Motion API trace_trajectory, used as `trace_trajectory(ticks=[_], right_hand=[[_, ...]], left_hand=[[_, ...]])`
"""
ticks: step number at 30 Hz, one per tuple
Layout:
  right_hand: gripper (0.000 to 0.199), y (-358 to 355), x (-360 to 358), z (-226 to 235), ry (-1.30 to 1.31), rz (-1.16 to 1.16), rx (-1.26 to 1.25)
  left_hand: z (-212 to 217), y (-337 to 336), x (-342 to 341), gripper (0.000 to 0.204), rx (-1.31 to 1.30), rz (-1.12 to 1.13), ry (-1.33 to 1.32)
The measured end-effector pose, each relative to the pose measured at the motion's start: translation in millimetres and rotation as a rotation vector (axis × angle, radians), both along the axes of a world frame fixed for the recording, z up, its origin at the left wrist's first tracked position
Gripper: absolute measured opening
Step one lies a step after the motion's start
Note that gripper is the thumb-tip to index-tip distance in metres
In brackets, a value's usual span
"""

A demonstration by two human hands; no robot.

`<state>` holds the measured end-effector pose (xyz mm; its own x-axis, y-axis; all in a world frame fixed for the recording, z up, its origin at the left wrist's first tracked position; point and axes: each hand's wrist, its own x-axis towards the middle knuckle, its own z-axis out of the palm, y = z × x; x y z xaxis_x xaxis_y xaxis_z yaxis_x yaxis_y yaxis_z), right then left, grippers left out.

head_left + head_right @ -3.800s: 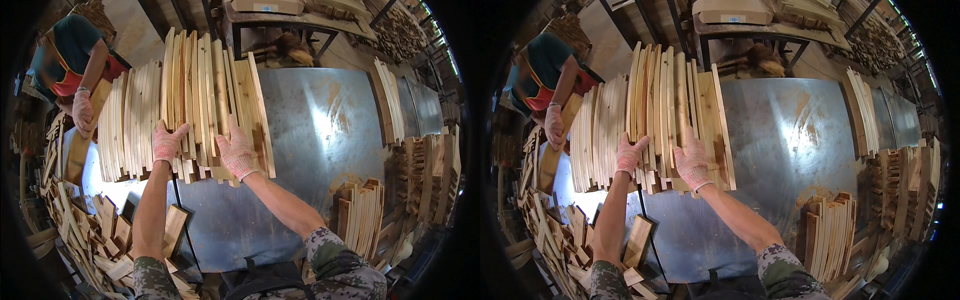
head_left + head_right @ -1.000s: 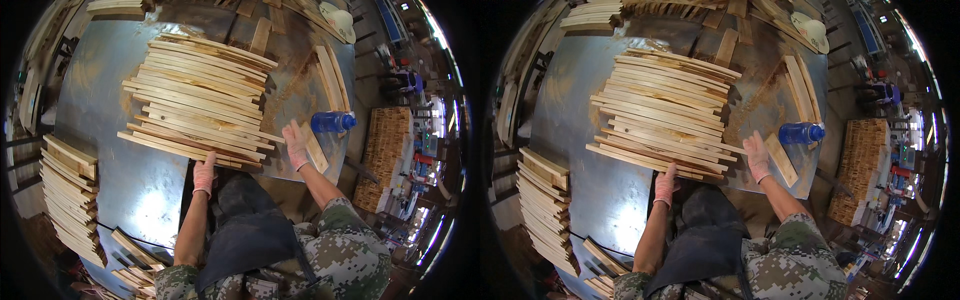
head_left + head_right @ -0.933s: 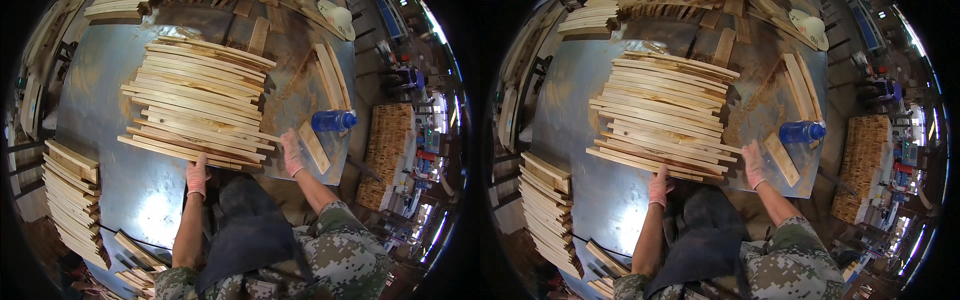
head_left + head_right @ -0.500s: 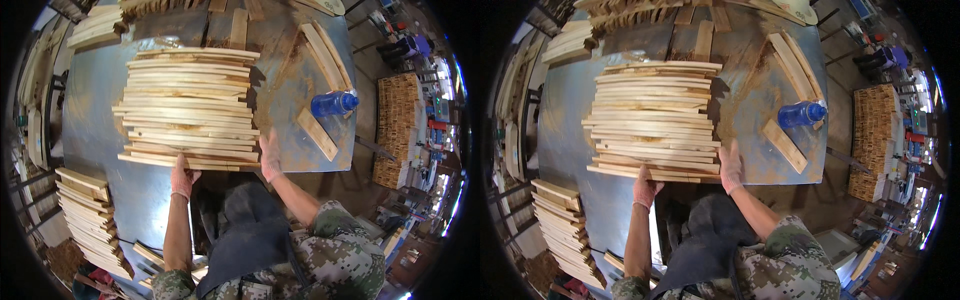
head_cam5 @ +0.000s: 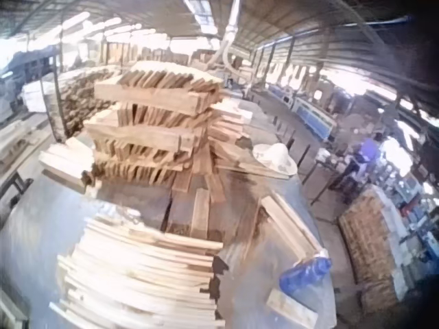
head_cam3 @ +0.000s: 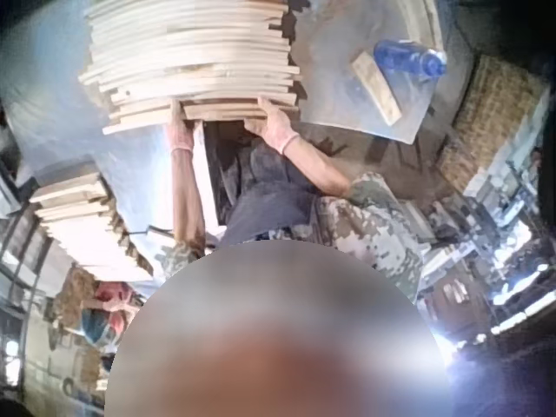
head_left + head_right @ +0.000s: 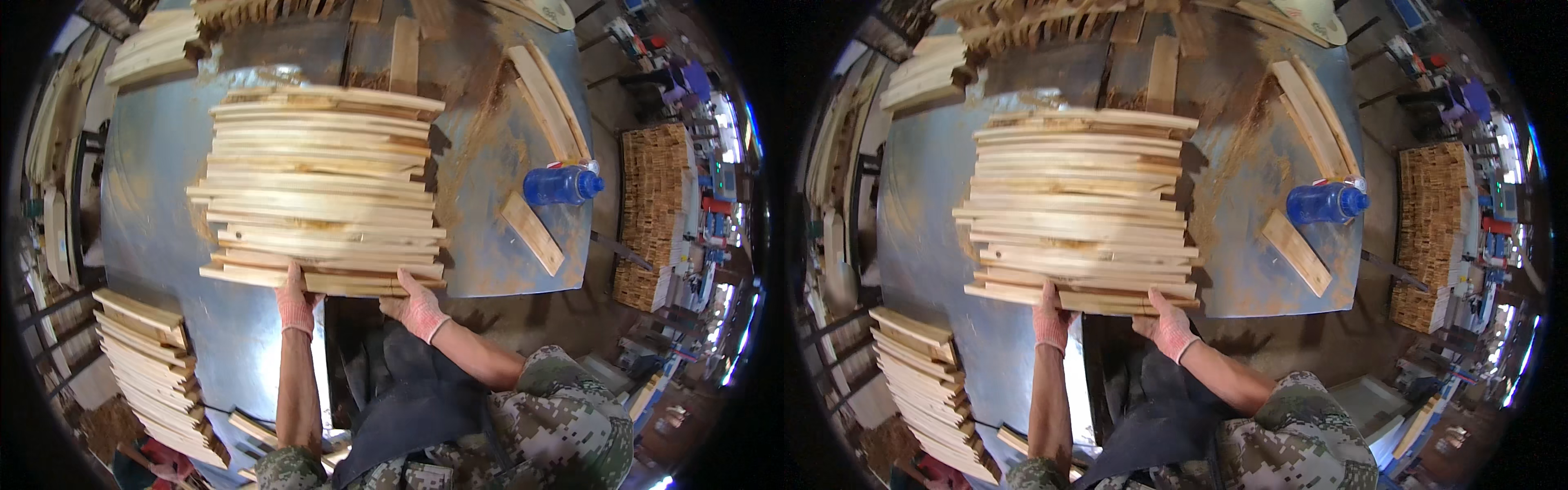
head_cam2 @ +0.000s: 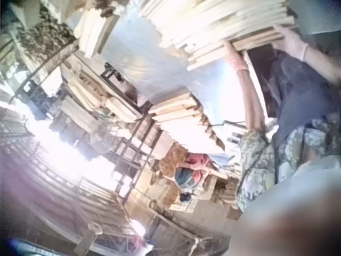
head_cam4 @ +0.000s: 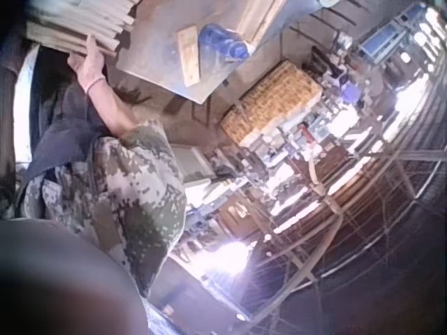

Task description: The person picks up stacks of thin wooden planks from a metal table and places them onto a conveyor belt. They repeatedly gather the planks, align them, and transfer them to the belt while wearing pink gloves.

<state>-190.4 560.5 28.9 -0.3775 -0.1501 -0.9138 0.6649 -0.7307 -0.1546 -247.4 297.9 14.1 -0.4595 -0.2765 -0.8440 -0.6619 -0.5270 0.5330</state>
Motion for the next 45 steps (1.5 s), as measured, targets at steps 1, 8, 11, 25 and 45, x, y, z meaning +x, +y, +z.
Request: trace_trajectory(ticks=[1, 8, 11, 25, 45], right_hand=[[0.054, -1.3, 0.5, -3.2, 0.035, 0.002, 0.029], [0.057, 8.3, -48.8, 3.1, -0.055, 0.011, 0.264], [0.052, 17.7, -66.0, 6.4, -0.002, 0.018, 0.242], [0.049, 39.9, -52.3, -8.6, 0.182, 0.397, 0.443], [0.042, -458.3, -1.8, 14.7, 1.001, 1.755, 0.235]], left_hand=[[0.6, 0.7, -1.0, 0.055, 0.023, -0.014, 0.005], [-4.4, 17.6, -41.4, 0.046, 0.013, 0.087, -0.065], [-8.0, 18.5, -58.7, 0.038, 0.005, 0.032, 0.025], [27.4, 15.6, -70.4, 0.087, 0.106, -0.039, 0.044], [-10.2, -214.6, 410.6, 0.069, 0.005, 0.911, 0.118]])
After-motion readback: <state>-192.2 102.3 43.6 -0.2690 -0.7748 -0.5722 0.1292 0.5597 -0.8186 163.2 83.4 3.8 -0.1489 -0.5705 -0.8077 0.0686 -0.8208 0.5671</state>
